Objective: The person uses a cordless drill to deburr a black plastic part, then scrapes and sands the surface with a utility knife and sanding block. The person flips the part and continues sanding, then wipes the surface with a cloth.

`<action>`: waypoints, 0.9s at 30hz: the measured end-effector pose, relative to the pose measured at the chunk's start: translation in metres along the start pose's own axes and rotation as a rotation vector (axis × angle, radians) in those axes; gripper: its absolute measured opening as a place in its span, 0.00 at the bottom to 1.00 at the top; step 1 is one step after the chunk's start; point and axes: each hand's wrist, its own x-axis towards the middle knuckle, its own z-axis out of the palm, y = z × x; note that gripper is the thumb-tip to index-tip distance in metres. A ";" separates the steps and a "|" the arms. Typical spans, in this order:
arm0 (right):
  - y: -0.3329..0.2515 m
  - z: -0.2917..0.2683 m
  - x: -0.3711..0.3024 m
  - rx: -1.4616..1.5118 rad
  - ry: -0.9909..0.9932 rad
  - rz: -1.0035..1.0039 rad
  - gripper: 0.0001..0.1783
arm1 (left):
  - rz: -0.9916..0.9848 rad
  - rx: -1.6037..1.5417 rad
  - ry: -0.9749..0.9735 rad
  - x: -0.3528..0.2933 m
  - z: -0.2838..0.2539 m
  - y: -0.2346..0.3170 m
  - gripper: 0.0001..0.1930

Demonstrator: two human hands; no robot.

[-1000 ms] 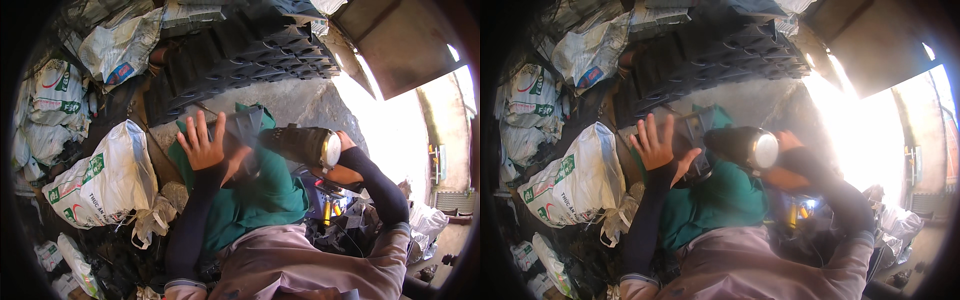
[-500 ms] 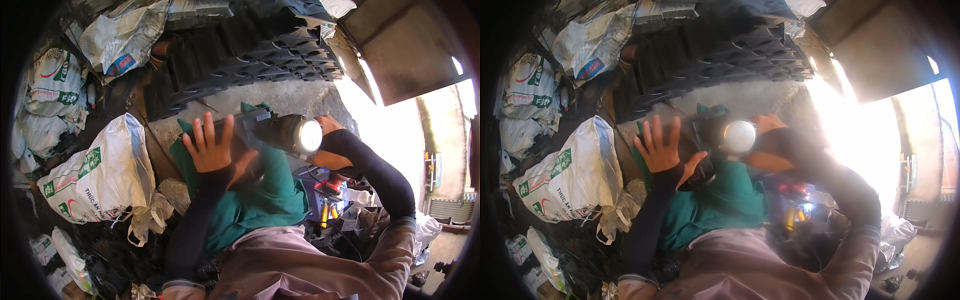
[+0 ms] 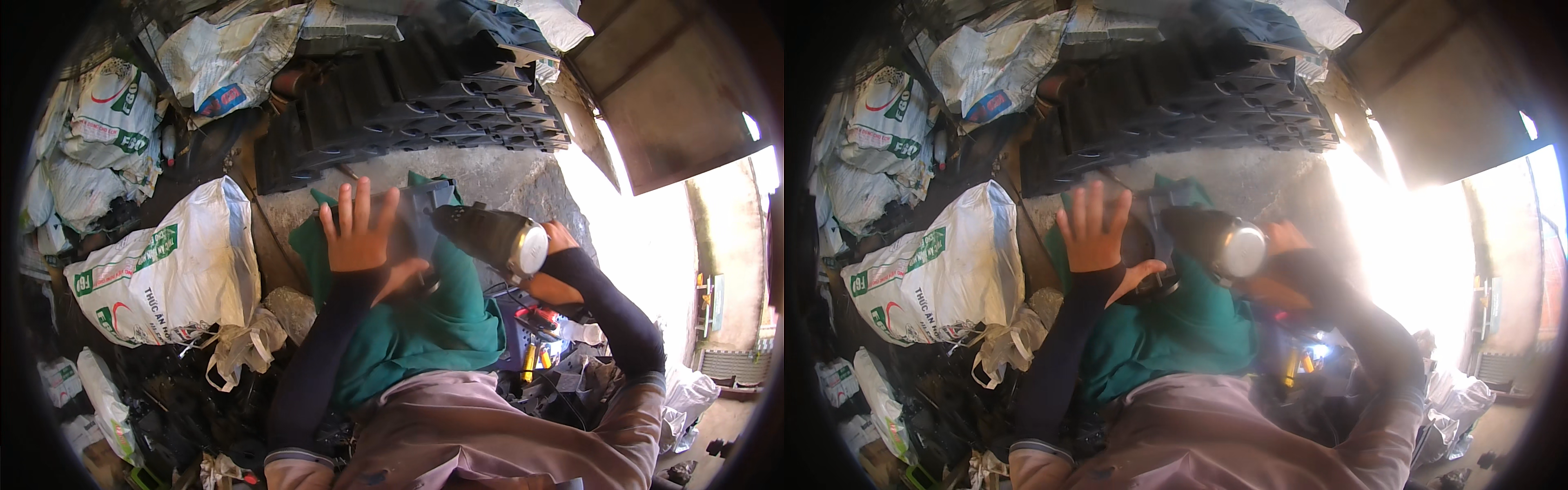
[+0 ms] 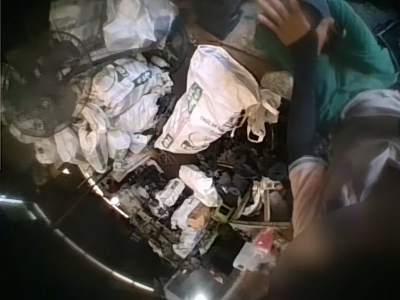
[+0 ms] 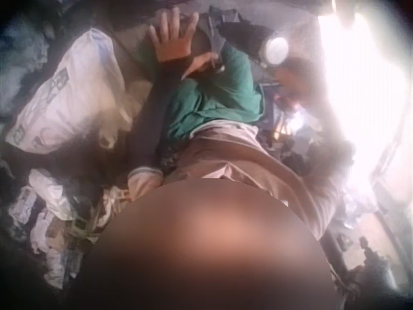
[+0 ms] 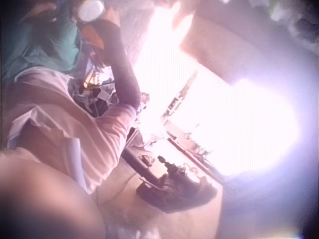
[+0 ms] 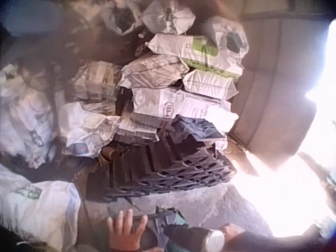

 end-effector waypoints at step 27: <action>-0.042 0.015 0.010 0.107 -0.276 -0.027 0.19 | 0.452 -0.709 0.371 0.012 -0.049 0.060 0.33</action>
